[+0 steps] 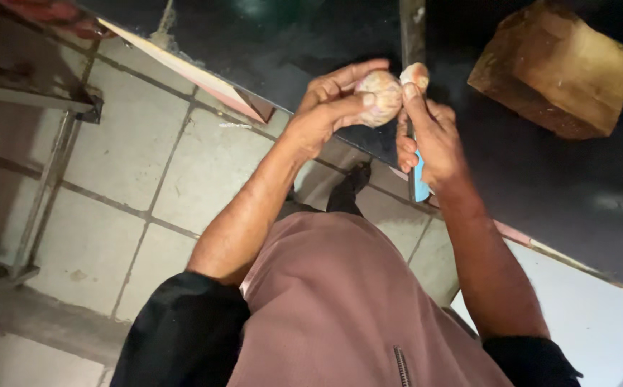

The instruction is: The person peels the outer skin from two red onions using a knife, discards the peels into a bin, and then chops the onions into small pieces on a wooden cutting board.

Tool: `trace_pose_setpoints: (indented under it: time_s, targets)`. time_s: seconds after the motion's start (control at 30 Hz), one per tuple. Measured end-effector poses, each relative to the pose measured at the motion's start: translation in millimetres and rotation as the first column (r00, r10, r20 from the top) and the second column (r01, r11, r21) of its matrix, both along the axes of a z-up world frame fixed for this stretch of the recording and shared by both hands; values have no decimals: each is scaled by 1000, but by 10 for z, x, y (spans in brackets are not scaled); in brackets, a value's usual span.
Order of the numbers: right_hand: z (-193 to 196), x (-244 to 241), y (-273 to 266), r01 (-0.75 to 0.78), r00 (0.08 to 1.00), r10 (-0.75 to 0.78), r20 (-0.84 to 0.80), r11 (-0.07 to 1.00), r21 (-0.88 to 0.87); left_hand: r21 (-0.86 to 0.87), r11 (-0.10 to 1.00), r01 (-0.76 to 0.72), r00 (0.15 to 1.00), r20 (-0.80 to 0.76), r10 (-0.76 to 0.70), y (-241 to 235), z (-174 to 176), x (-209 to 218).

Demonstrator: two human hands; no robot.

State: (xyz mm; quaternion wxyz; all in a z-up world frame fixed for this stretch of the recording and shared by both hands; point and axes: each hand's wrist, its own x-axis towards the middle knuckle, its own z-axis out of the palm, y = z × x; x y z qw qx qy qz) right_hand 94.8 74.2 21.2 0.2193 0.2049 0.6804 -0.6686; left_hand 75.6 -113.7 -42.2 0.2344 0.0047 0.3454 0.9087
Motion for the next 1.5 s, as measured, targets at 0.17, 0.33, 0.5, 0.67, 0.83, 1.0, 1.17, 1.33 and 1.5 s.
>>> trace_pose_setpoints:
  time_s: [0.17,0.33,0.5,0.67,0.83,1.0,1.17,1.33,1.5]
  targets:
    - [-102,89,55,-20,966,35,-255,998,61,-212,936,-281,948,-213,236,33,-409,-26]
    - [-144,-91,222,-47,960,108,-258,972,230,-168,934,-314,935,116,335,-168,-576,-109]
    - [-507,-365,460,-50,879,352,-321,738,673,-14,970,-242,936,260,237,-118,-323,-106]
    - [-693,-238,607,48,714,530,-457,614,787,15,975,-222,943,256,211,4,-223,-113]
    - [-679,-209,782,142,659,627,-415,437,888,-34,971,-238,934,267,239,102,-335,-173]
    - [-646,-199,845,105,656,556,-510,603,791,-44,968,-248,919,305,249,196,-452,-202]
    - [-207,176,453,-104,971,139,-195,978,180,33,967,-253,950,197,242,235,-410,-118]
    - [73,502,36,-186,972,208,-113,966,178,72,933,-351,936,31,350,269,-275,-84]
    - [197,546,-79,-205,964,241,-111,942,267,19,915,-403,913,-58,404,288,-177,-44]
